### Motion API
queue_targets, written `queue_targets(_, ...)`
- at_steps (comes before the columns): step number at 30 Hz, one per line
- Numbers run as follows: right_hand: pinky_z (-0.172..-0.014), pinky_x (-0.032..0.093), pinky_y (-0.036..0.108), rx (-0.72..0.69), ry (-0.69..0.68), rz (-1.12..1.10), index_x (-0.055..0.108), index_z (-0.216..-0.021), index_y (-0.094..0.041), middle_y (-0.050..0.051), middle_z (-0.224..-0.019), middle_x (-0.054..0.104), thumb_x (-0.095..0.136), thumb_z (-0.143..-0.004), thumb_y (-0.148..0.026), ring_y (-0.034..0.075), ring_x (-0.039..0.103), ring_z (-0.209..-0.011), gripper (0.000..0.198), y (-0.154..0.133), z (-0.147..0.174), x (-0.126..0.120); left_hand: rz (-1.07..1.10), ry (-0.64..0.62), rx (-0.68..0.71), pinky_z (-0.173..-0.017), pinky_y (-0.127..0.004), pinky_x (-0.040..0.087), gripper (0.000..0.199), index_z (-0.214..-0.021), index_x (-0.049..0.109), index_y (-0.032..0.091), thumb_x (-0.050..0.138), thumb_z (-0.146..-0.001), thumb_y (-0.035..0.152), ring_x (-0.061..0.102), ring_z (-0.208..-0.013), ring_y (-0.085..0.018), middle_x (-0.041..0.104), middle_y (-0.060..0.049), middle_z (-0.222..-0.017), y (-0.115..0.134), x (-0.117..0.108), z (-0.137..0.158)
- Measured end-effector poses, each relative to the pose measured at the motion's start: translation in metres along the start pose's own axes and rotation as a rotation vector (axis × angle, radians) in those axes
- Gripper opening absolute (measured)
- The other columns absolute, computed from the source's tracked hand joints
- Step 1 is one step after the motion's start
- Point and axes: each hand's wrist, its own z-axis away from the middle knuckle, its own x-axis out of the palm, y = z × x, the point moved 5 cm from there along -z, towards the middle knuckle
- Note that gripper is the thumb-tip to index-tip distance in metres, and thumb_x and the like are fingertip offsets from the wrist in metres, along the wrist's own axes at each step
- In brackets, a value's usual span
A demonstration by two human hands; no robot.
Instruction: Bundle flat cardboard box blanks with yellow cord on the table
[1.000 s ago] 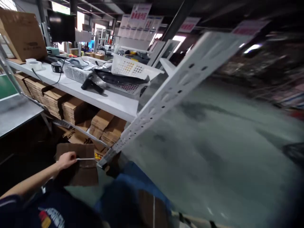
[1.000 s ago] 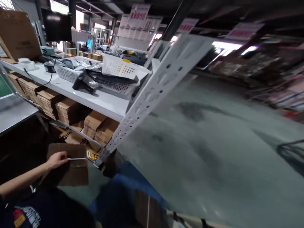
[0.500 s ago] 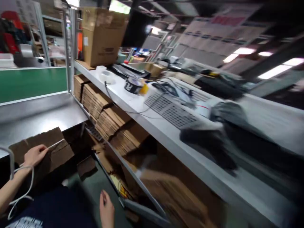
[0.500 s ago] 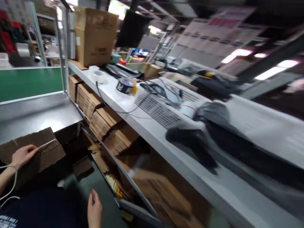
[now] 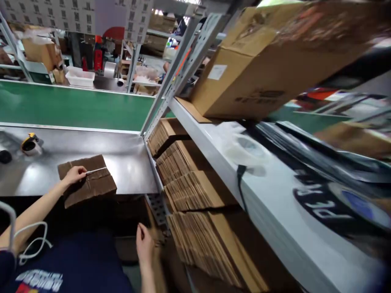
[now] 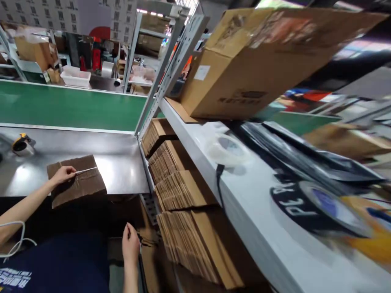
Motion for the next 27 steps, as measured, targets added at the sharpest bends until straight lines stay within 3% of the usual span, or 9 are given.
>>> queue_targets(3, -0.100, 0.059, 0.041, -0.106, -0.079, -0.008, 0.079, -0.113, -0.013, 0.019, -0.119, 0.076, 0.043, -0.096, -0.058, 0.029, 0.074, -0.110, 0.060, -0.066, -0.060, 0.026, -0.184, -0.073, -0.001, -0.075, -0.030, 0.043, 0.036, -0.107, 0.078, 0.019, 0.056, -0.082, 0.035, 0.068, -0.090, -0.023, 0.076, -0.005, -0.096, 0.011, -0.015, -0.019)
queue_targets(6, -0.096, 0.057, 0.034, -0.324, -0.317, 0.023, 0.078, -0.116, -0.015, 0.014, -0.115, 0.077, 0.040, -0.102, -0.041, 0.022, 0.073, -0.103, 0.048, -0.158, -0.101, 0.077, -0.323, -0.053, -0.003, -0.076, -0.031, 0.042, 0.033, -0.110, 0.077, 0.020, 0.057, -0.087, 0.033, 0.067, -0.097, -0.025, 0.076, -0.005, -0.105, 0.015, -0.027, -0.030)
queue_targets(9, -0.100, 0.053, 0.029, -0.565, -0.540, 0.167, 0.075, -0.124, -0.019, 0.009, -0.117, 0.076, 0.041, -0.107, -0.029, 0.019, 0.069, -0.108, 0.039, -0.243, -0.122, 0.141, -0.288, 0.007, 0.027, -0.083, -0.032, 0.045, 0.030, -0.108, 0.074, 0.017, 0.056, -0.092, 0.035, 0.066, -0.098, -0.024, 0.075, -0.008, -0.107, 0.007, -0.024, -0.032)
queue_targets(12, -0.100, 0.050, 0.031, -0.742, -0.695, 0.425, 0.072, -0.128, -0.020, 0.010, -0.122, 0.072, 0.043, -0.109, -0.029, 0.021, 0.064, -0.115, 0.036, -0.293, -0.127, 0.197, -0.238, 0.031, 0.077, -0.089, -0.033, 0.046, 0.031, -0.107, 0.075, 0.016, 0.053, -0.096, 0.036, 0.065, -0.102, -0.024, 0.073, -0.010, -0.109, -0.003, -0.015, -0.031)
queue_targets(16, -0.089, 0.049, 0.031, -0.837, -0.798, 0.684, 0.071, -0.122, -0.019, 0.011, -0.125, 0.067, 0.042, -0.111, -0.030, 0.023, 0.061, -0.113, 0.034, -0.316, -0.130, 0.236, -0.228, -0.015, 0.116, -0.084, -0.031, 0.046, 0.031, -0.109, 0.077, 0.018, 0.054, -0.099, 0.036, 0.065, -0.101, -0.023, 0.072, -0.009, -0.110, -0.011, -0.013, -0.035)
queue_targets(22, -0.089, 0.046, 0.029, -0.785, -0.878, 0.728, 0.071, -0.124, -0.019, 0.009, -0.121, 0.068, 0.045, -0.109, -0.026, 0.020, 0.063, -0.110, 0.031, -0.332, -0.141, 0.247, -0.301, -0.110, 0.288, -0.084, -0.031, 0.045, 0.026, -0.110, 0.078, 0.018, 0.055, -0.099, 0.024, 0.065, -0.101, -0.023, 0.071, -0.010, -0.108, -0.008, -0.032, -0.056)
queue_targets(27, -0.086, 0.045, 0.029, -0.712, -0.901, 0.729, 0.072, -0.122, -0.018, 0.010, -0.121, 0.070, 0.049, -0.106, -0.024, 0.020, 0.065, -0.106, 0.028, -0.345, -0.147, 0.265, -0.327, 0.017, 0.272, -0.096, -0.036, 0.046, 0.020, -0.104, 0.075, 0.015, 0.057, -0.098, 0.020, 0.061, -0.110, -0.027, 0.066, -0.014, -0.113, -0.015, -0.050, -0.060)
